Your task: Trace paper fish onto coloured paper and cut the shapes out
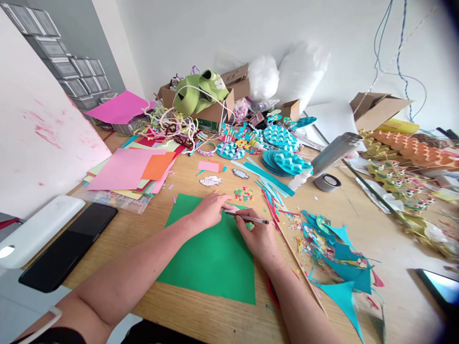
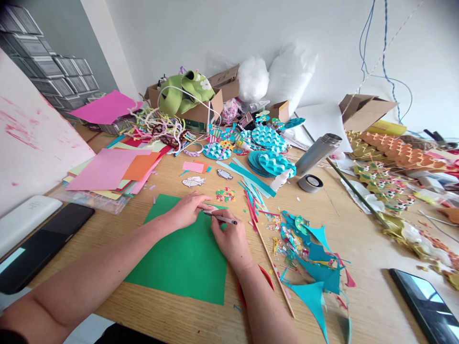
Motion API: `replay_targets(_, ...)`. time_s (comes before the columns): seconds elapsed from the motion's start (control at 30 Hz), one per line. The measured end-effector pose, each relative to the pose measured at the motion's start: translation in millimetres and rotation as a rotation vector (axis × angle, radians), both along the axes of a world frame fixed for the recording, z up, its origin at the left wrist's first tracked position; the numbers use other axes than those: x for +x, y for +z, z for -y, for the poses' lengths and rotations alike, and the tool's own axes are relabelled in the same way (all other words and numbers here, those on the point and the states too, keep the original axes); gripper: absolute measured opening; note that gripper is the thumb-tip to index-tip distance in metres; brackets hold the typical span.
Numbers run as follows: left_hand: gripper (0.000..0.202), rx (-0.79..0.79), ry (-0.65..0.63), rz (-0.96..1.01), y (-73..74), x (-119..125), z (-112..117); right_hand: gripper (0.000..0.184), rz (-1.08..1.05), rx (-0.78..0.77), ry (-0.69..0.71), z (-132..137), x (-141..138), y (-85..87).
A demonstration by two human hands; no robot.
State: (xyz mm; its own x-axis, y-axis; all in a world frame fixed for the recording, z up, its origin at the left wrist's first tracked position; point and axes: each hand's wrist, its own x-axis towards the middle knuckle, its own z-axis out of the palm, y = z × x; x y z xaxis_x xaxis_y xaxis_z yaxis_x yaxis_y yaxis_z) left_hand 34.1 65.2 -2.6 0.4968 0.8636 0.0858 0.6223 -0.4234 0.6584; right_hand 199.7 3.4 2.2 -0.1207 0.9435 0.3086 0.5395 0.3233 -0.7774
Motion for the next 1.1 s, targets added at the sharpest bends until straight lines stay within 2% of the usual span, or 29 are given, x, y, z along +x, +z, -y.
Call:
replay_targets(0.43, 0.061, -0.009, 0.001, -0.013, 3.6, 0, 2, 0.012, -0.008, 0.0, -0.033, 1, 0, 2.1)
replay_targets(0.63, 0.06, -0.005, -0.015, -0.005, -0.4, -1, 1, 0.008, -0.138, 0.185, -0.273, 6, 5, 11.6)
replay_targets(0.7, 0.06, -0.005, -0.009, 0.004, -2.0, -1, 0, 0.008, -0.154, 0.211, -0.308, 6, 8, 12.3)
replay_targets(0.97, 0.061, -0.041, -0.008, -0.003, 1.0, -1, 1, 0.009, -0.116, 0.04, -0.193, 1, 8, 7.0)
replay_targets(1.1, 0.058, -0.04, -0.008, -0.008, 2.7, 0, 1, 0.01, -0.102, 0.018, -0.156, 1, 6, 8.5)
